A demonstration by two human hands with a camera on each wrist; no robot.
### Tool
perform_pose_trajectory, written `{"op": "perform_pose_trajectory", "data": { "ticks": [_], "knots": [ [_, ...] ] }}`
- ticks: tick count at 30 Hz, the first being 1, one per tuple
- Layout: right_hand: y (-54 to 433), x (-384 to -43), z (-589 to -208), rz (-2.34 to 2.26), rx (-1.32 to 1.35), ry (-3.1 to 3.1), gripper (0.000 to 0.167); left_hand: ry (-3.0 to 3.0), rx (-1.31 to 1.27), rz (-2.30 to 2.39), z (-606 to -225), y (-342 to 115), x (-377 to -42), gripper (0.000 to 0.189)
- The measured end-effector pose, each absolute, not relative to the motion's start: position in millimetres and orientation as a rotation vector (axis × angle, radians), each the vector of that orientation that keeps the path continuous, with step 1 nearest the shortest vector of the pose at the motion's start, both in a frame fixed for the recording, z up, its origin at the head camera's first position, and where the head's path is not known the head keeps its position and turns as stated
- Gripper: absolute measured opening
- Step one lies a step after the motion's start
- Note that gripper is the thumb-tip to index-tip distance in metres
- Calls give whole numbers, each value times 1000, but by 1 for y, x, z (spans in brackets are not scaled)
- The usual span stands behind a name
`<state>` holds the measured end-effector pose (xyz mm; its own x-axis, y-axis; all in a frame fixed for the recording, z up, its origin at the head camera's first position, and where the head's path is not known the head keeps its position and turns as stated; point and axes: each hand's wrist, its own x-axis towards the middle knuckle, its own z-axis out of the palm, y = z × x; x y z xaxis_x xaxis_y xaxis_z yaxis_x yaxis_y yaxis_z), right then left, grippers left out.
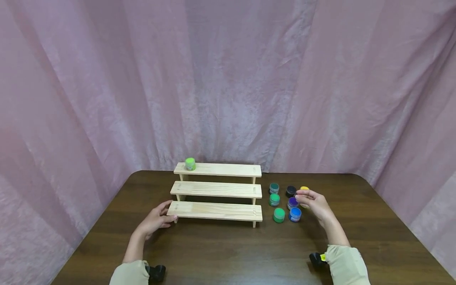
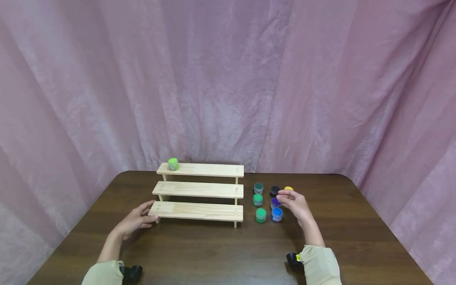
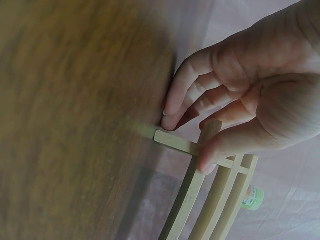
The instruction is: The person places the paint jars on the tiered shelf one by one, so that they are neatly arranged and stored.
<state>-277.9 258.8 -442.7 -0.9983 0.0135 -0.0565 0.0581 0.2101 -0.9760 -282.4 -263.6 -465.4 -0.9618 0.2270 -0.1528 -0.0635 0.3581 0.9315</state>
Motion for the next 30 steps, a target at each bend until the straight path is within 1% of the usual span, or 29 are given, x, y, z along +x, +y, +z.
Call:
{"op": "perform_pose_trajectory", "data": {
  "ticks": [5,10,16,22,30],
  "knots": [
    [264,-279,-445,-2004,8,2278,51,2358,148,1640,-464,-263,-282,73],
    [272,-278,-451,-1964,-13,2284,48,2346,144,1652,-467,-265,-282,73],
    [283,-279,-455,-1919,-10,2289,42,2352,159,1649,-466,-264,-284,73],
    [289,-280,-457,-1874,-67,2256,48,2350,145,1647,-466,-265,-285,73],
    [295,-278,-463,-1733,-222,2221,55,2347,140,1645,-467,-265,-285,73]
  ]
}}
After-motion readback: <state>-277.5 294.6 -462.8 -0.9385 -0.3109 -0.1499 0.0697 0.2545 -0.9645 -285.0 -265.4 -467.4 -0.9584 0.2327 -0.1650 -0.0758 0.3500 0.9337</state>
